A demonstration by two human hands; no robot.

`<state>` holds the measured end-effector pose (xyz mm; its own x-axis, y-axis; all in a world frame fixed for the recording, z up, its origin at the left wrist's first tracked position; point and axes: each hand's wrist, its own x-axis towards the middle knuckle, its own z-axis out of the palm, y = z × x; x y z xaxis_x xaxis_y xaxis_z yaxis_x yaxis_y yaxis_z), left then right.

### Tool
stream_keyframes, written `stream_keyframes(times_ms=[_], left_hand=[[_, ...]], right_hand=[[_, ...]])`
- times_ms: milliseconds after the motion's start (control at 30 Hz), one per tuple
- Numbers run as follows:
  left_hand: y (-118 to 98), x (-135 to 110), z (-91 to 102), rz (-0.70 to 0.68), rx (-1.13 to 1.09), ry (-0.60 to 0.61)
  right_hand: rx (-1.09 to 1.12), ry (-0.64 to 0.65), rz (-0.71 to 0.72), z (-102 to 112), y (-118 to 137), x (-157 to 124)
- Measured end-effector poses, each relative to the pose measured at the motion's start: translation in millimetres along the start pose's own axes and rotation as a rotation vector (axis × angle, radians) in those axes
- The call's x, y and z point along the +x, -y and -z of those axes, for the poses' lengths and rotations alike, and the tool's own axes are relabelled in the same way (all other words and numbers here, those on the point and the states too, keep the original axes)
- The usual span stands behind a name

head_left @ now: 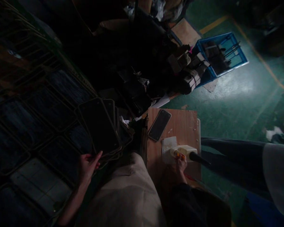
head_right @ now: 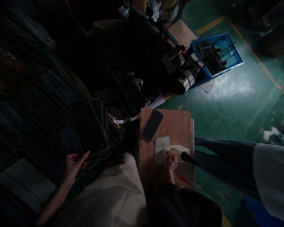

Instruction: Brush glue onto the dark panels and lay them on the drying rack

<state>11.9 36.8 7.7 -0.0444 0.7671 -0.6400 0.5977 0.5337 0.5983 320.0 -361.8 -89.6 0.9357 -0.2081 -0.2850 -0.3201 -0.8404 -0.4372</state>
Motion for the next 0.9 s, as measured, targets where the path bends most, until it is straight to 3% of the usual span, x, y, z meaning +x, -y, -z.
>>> stream_keyframes(times_ms=[200, 633, 767, 900], left_hand=[[3, 1, 2.1, 0.027, -0.060, -0.017], [-4, 1, 3.3, 0.027, -0.056, -0.025], [-2, 5, 5.4, 0.038, -0.046, 0.020], [0, 7, 6.1, 0.041, -0.055, 0.017]], right_hand=[[0.054, 0.063, 0.003, -9, -12, 1], [0.045, 0.176, 0.071, 11, -25, -23], [0.104, 0.145, 0.065, 21, -24, -33], [0.222, 0.021, -0.002, 23, -21, -33]])
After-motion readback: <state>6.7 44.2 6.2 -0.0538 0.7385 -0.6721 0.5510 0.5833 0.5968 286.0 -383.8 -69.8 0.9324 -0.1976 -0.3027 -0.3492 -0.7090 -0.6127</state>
